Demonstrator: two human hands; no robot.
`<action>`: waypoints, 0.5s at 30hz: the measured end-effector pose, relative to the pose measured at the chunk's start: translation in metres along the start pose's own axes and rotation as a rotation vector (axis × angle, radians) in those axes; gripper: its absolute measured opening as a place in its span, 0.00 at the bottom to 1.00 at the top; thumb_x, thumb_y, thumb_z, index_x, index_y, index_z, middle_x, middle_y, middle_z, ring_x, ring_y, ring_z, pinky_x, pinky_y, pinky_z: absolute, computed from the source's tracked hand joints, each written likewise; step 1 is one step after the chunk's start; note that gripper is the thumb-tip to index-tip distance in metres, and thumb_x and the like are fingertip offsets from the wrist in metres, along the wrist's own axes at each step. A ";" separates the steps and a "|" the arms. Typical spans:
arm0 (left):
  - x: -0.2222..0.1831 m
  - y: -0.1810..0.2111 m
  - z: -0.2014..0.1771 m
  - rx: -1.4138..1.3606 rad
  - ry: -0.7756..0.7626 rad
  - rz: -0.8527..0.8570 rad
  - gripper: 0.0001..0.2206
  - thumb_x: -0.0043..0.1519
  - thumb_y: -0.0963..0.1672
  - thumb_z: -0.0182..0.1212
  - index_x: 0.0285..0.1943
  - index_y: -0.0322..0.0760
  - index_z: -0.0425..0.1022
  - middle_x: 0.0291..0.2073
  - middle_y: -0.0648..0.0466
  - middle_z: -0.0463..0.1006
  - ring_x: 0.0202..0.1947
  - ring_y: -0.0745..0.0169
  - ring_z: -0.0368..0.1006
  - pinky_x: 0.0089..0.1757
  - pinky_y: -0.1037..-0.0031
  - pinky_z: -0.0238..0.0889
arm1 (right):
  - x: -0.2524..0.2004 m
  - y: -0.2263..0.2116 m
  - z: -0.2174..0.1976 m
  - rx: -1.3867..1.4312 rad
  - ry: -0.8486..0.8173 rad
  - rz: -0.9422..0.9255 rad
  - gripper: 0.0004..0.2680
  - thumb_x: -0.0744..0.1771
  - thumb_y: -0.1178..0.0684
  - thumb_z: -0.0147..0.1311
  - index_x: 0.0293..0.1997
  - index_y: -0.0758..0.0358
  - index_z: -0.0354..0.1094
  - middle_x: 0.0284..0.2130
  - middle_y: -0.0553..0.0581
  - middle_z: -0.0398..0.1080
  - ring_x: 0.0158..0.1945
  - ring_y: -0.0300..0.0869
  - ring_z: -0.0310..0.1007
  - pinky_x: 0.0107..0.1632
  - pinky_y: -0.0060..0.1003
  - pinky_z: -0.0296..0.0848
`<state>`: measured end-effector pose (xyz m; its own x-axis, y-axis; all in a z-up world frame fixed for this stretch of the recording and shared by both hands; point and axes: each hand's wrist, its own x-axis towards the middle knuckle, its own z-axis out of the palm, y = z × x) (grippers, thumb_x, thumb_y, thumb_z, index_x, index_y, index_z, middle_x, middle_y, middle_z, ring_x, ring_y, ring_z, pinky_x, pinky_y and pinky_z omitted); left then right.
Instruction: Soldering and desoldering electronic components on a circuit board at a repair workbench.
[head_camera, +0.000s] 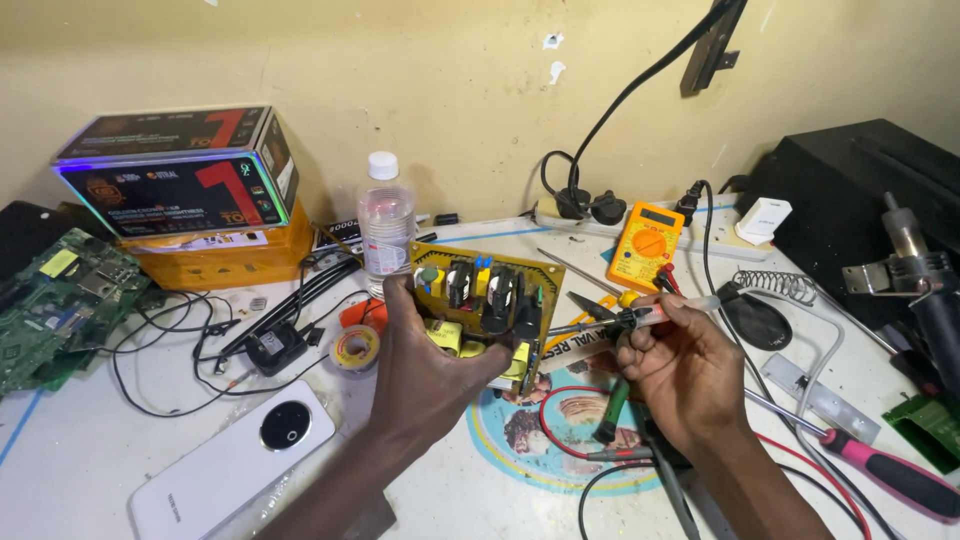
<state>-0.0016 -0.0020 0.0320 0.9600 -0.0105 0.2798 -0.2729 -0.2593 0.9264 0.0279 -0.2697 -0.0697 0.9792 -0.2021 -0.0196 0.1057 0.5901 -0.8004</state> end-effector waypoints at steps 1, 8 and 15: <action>0.000 -0.001 0.000 0.000 -0.001 0.000 0.44 0.43 0.45 0.71 0.69 0.29 0.50 0.55 0.34 0.67 0.64 0.31 0.63 0.62 0.32 0.49 | 0.000 0.000 -0.001 0.000 0.001 0.000 0.12 0.69 0.45 0.48 0.45 0.63 0.74 0.20 0.58 0.71 0.25 0.49 0.78 0.27 0.35 0.75; -0.001 -0.001 0.001 0.007 0.016 0.003 0.46 0.42 0.45 0.71 0.71 0.27 0.48 0.58 0.29 0.66 0.66 0.28 0.62 0.62 0.31 0.49 | 0.005 0.000 -0.003 0.036 0.002 0.048 0.12 0.69 0.46 0.49 0.44 0.63 0.75 0.20 0.59 0.72 0.26 0.51 0.78 0.28 0.36 0.74; -0.002 -0.005 0.001 -0.017 0.026 0.037 0.45 0.43 0.46 0.71 0.70 0.27 0.50 0.58 0.29 0.66 0.65 0.28 0.63 0.62 0.31 0.48 | 0.004 -0.001 -0.002 0.034 -0.019 0.060 0.12 0.69 0.46 0.49 0.45 0.63 0.75 0.20 0.60 0.72 0.25 0.51 0.79 0.27 0.36 0.74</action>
<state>-0.0018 -0.0013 0.0265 0.9473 0.0054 0.3204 -0.3096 -0.2423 0.9195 0.0319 -0.2726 -0.0699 0.9871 -0.1504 -0.0553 0.0521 0.6274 -0.7770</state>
